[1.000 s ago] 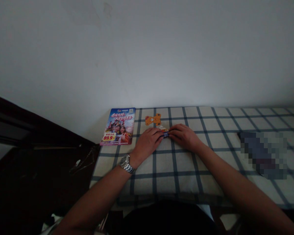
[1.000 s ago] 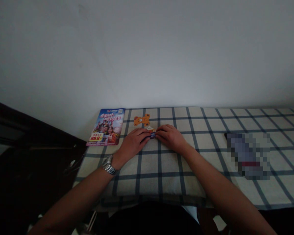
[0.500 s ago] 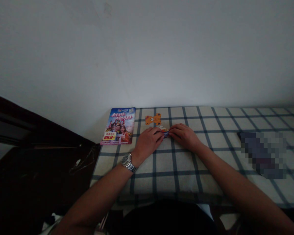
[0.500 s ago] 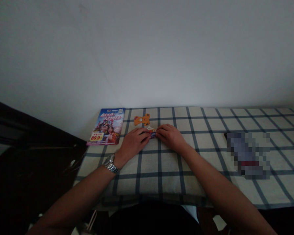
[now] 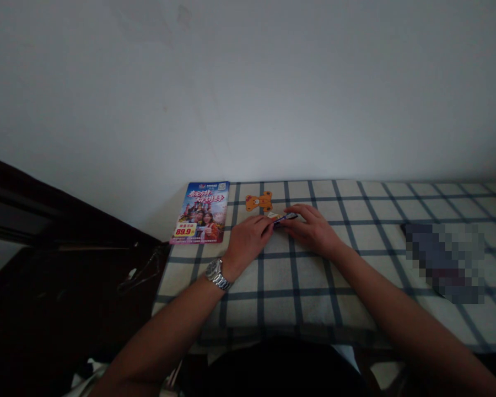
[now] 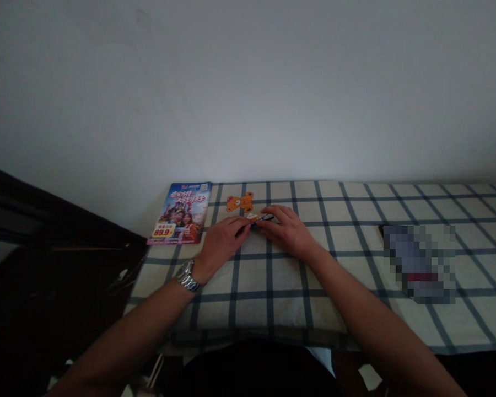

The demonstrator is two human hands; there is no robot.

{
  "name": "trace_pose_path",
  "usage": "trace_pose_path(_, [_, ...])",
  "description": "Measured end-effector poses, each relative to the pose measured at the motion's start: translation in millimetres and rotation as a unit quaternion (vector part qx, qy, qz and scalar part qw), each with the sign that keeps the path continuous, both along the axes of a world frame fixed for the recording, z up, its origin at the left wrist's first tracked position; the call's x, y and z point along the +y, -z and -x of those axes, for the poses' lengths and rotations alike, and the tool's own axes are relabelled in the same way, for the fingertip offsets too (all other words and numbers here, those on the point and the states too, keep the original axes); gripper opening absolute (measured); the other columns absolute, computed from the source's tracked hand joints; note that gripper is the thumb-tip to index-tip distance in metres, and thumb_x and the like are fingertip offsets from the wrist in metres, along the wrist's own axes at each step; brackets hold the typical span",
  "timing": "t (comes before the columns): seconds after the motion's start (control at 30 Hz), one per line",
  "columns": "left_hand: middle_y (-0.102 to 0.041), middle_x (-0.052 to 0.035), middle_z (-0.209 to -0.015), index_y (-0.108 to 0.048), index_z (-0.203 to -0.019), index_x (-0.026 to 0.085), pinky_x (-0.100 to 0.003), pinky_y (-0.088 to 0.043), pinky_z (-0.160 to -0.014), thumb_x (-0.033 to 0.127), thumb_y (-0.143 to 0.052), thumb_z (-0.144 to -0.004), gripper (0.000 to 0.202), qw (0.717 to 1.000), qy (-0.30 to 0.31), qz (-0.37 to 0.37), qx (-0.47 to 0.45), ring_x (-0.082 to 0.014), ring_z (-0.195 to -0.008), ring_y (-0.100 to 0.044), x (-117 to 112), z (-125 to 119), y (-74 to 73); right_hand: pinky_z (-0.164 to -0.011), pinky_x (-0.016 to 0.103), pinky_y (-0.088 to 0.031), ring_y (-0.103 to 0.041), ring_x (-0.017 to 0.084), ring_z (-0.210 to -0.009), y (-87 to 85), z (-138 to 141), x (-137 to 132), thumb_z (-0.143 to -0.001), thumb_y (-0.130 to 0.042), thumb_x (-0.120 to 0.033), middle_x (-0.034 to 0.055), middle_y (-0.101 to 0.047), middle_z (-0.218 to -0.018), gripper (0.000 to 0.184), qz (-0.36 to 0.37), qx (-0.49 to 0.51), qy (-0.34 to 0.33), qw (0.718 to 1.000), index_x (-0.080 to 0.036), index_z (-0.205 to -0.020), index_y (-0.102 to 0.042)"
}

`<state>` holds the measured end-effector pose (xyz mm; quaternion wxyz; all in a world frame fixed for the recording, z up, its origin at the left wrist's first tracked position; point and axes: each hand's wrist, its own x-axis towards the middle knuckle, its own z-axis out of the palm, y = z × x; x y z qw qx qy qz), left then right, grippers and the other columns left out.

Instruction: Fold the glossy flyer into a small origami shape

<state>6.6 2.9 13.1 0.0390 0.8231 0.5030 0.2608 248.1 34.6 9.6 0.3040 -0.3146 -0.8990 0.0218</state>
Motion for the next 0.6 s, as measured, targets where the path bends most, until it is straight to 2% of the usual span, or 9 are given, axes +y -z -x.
trace_pose_path(0.17, [-0.078, -0.0025, -0.109, -0.072, -0.114, 0.022, -0.033, -0.057, -0.083, 0.025, -0.059, -0.105, 0.016, 1.0, -0.013, -0.012, -0.022, -0.0203, -0.098, -0.073, 0.5, 0.4, -0.2, -0.113, 0.055, -0.05, -0.053, 0.033, -0.135, -0.2, -0.4, -3.5, -0.098, -0.069, -0.025, 0.0115, -0.058, -0.145, 0.033, -0.021, -0.015, -0.001, 1.0, -0.033, -0.13, -0.072])
trace_pose_path(0.27, [-0.079, -0.0033, -0.107, -0.073, -0.114, 0.022, -0.033, -0.057, -0.08, 0.027, -0.058, -0.106, 0.018, 0.999, -0.026, -0.02, -0.022, -0.0204, -0.096, -0.074, 0.7, 1.2, 0.0, -0.113, 0.057, -0.048, -0.053, 0.034, -0.13, 2.2, -0.5, -4.6, -0.096, -0.072, -0.026, 0.0104, -0.062, -0.137, 0.036, -0.031, -0.013, 0.026, 0.999, -0.037, -0.13, -0.073])
trace_pose_path(0.33, [-0.079, -0.0036, -0.104, -0.073, -0.112, 0.022, -0.032, -0.057, -0.078, 0.028, -0.058, -0.106, 0.018, 0.999, -0.033, -0.023, -0.02, -0.0203, -0.093, -0.074, 0.6, 1.9, 0.0, -0.107, 0.055, -0.051, -0.057, 0.033, -0.121, 3.2, -0.3, -4.6, -0.097, -0.07, -0.027, 0.0102, -0.067, -0.125, 0.036, -0.03, -0.029, 0.047, 0.998, -0.038, -0.132, -0.072])
trace_pose_path(0.47, [-0.079, -0.0034, -0.103, -0.073, -0.113, 0.022, -0.032, -0.056, -0.077, 0.028, -0.059, -0.105, 0.017, 0.999, -0.036, -0.031, -0.014, -0.02, -0.091, -0.074, 0.2, 2.6, 0.0, -0.093, 0.046, -0.058, -0.064, 0.027, -0.099, 1.5, 1.7, -3.6, -0.104, -0.058, -0.026, 0.0097, -0.073, -0.103, 0.037, 0.005, -0.086, -0.006, 0.996, -0.028, -0.139, -0.066])
trace_pose_path(0.53, [-0.079, -0.0037, -0.103, -0.073, -0.113, 0.022, -0.032, -0.057, -0.078, 0.028, -0.059, -0.105, 0.018, 0.999, -0.033, -0.033, -0.008, -0.0202, -0.091, -0.073, -0.1, 2.3, -0.1, -0.094, 0.045, -0.058, -0.067, 0.027, -0.099, 0.3, 3.5, -3.4, -0.105, -0.055, -0.025, 0.0102, -0.075, -0.105, 0.036, 0.012, -0.085, -0.023, 0.996, -0.025, -0.14, -0.065])
trace_pose_path(0.6, [-0.079, -0.0036, -0.103, -0.073, -0.113, 0.022, -0.033, -0.057, -0.079, 0.028, -0.059, -0.105, 0.017, 0.999, -0.027, -0.033, -0.007, -0.0202, -0.092, -0.073, -0.6, 1.7, -0.2, -0.097, 0.045, -0.058, -0.069, 0.027, -0.105, 0.0, 5.5, -3.8, -0.105, -0.055, -0.026, 0.011, -0.075, -0.115, 0.035, 0.011, -0.073, -0.032, 0.997, -0.024, -0.139, -0.063])
